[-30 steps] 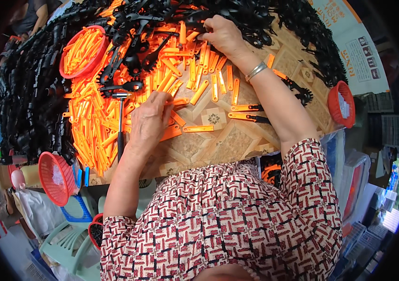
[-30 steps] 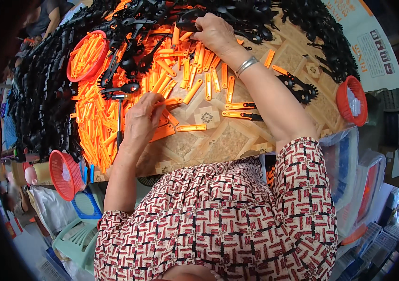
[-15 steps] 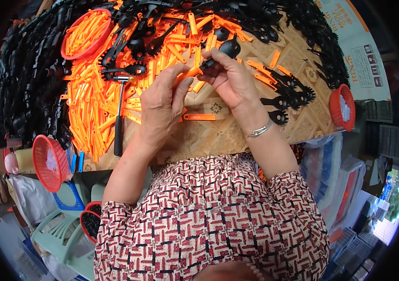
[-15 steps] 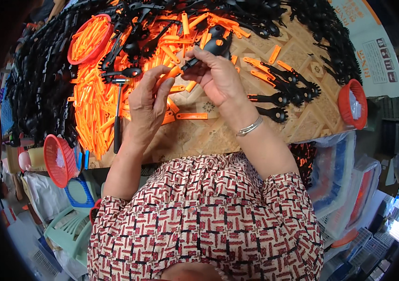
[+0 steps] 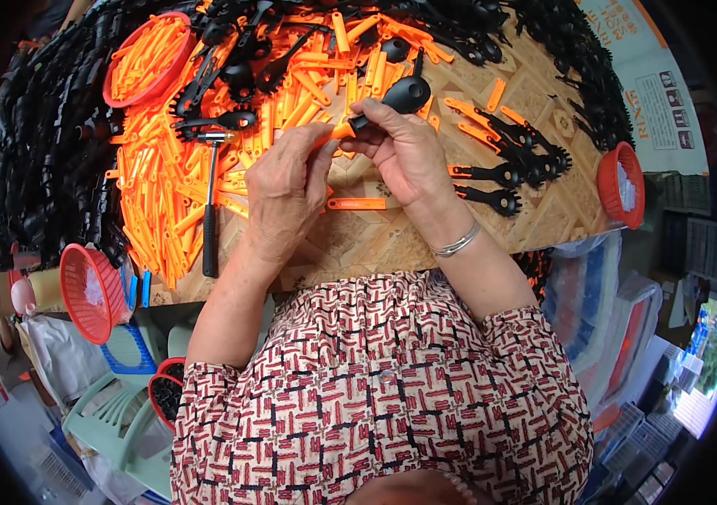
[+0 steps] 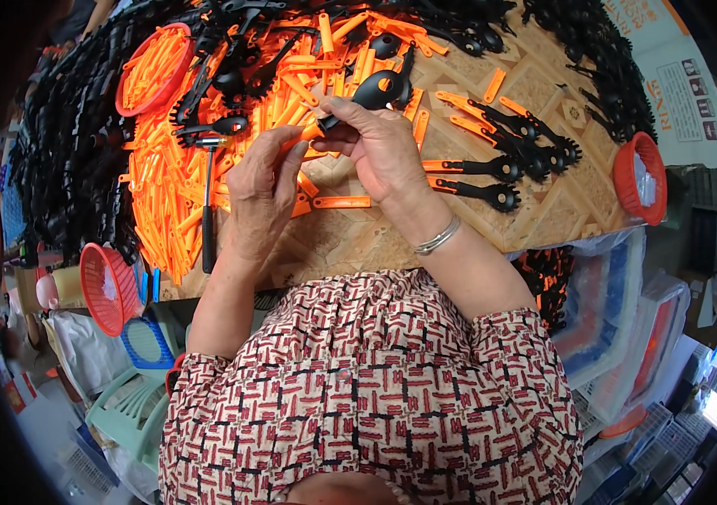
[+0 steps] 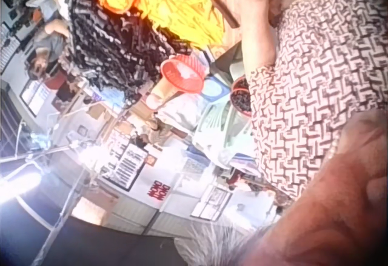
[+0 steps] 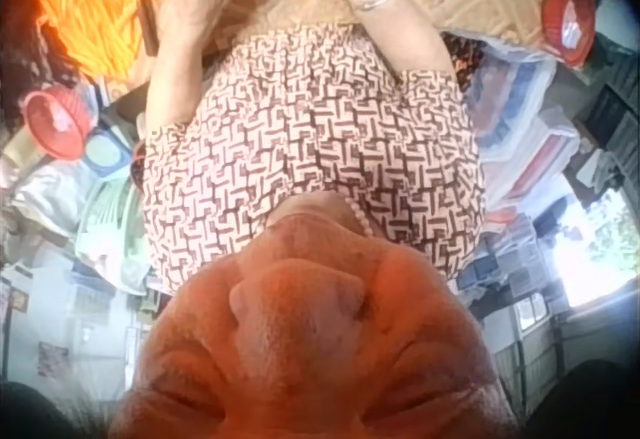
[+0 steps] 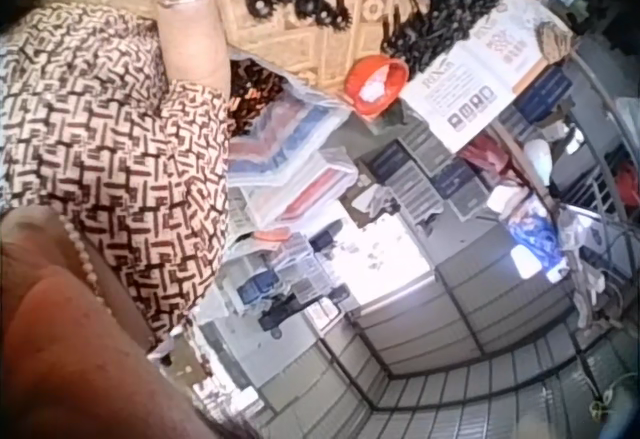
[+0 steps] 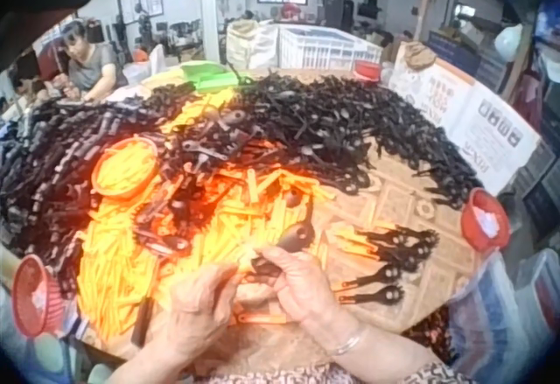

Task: The person assembles small garden tools by inserting orange plastic handles into black metal heads. They use a hammer to tap the handles into place and place the finished tools on the table.

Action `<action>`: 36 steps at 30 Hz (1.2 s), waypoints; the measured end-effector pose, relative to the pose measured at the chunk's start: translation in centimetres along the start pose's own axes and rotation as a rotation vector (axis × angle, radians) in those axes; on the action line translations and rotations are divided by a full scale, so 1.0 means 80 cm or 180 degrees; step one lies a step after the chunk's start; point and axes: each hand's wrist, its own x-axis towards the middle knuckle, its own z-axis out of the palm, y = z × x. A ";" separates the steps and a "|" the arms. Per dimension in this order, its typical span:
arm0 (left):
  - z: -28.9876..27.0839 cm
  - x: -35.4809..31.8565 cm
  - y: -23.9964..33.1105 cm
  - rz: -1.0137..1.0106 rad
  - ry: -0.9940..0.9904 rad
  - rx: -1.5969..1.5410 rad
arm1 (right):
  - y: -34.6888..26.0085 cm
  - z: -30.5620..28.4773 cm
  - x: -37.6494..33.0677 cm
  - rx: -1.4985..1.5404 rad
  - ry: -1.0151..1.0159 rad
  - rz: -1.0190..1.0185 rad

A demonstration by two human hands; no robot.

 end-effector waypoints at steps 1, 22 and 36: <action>0.000 -0.001 0.000 -0.0017 -0.0009 -0.0012 | 0.000 0.001 -0.001 -0.0004 -0.0040 -0.0010; 0.012 -0.004 -0.008 -0.0972 -0.0158 -0.0697 | 0.010 0.007 -0.017 -0.0543 0.0139 -0.0532; 0.001 -0.004 0.011 -0.0406 -0.0383 -0.0478 | 0.001 -0.011 -0.024 -0.1059 -0.0084 -0.0974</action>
